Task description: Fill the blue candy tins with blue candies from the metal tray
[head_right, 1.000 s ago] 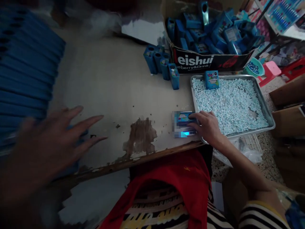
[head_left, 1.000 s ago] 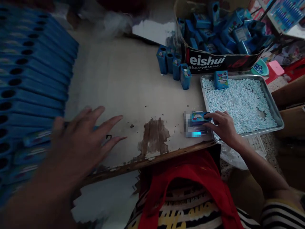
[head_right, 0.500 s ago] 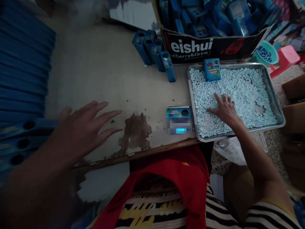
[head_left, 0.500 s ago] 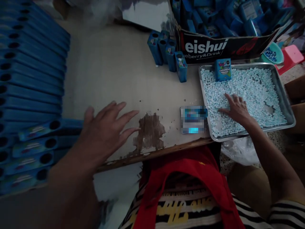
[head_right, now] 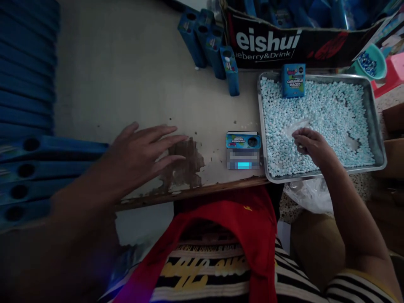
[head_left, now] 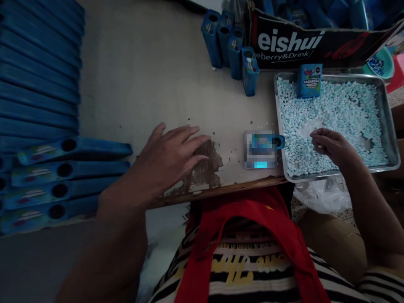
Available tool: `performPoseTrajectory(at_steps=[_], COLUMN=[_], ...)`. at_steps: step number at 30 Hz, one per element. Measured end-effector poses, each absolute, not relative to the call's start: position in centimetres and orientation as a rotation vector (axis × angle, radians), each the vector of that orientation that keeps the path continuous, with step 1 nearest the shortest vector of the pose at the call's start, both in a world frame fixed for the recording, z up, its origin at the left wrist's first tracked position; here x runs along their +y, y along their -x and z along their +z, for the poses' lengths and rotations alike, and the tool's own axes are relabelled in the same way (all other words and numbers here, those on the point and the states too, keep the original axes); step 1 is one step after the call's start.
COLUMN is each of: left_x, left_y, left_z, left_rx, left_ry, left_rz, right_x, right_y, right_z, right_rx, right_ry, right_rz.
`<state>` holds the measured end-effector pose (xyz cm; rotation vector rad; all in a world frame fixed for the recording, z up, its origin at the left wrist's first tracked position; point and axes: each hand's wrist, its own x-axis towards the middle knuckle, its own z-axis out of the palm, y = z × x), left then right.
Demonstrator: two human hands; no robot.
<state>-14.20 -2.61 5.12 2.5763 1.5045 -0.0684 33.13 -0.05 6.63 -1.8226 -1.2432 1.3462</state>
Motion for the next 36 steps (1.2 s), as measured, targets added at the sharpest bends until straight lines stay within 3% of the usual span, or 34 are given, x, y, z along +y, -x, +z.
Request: performPoseTrajectory(at_steps=[4, 11, 18, 27, 36], left_x=[-1.6, -1.2, -1.5, -1.5, -1.5], left_y=[12.5, 10.2, 5.4, 4.3, 5.4], left_z=[4.9, 3.1, 2.2, 1.6, 1.6], left_rx=[1.386, 1.281, 1.328, 1.262, 1.261], left_ry=[-2.570, -2.359, -1.953, -1.950, -1.934], left_rz=[-0.029, 0.291, 0.709, 0.715, 0.767], right_x=[-1.1, -1.5, -0.2, 0.7, 0.7], right_y=[-32.4, -30.8, -29.1, -24.1, -20.9], right_z=[6.3, 7.0, 10.0, 14.7, 15.1], right_rx=[-0.831, -1.179, -1.733, -2.327, -2.785], right_ry=[1.753, 1.705, 1.796, 1.601, 1.397], right_rz=[1.504, 1.493, 1.193, 0.880, 0.473])
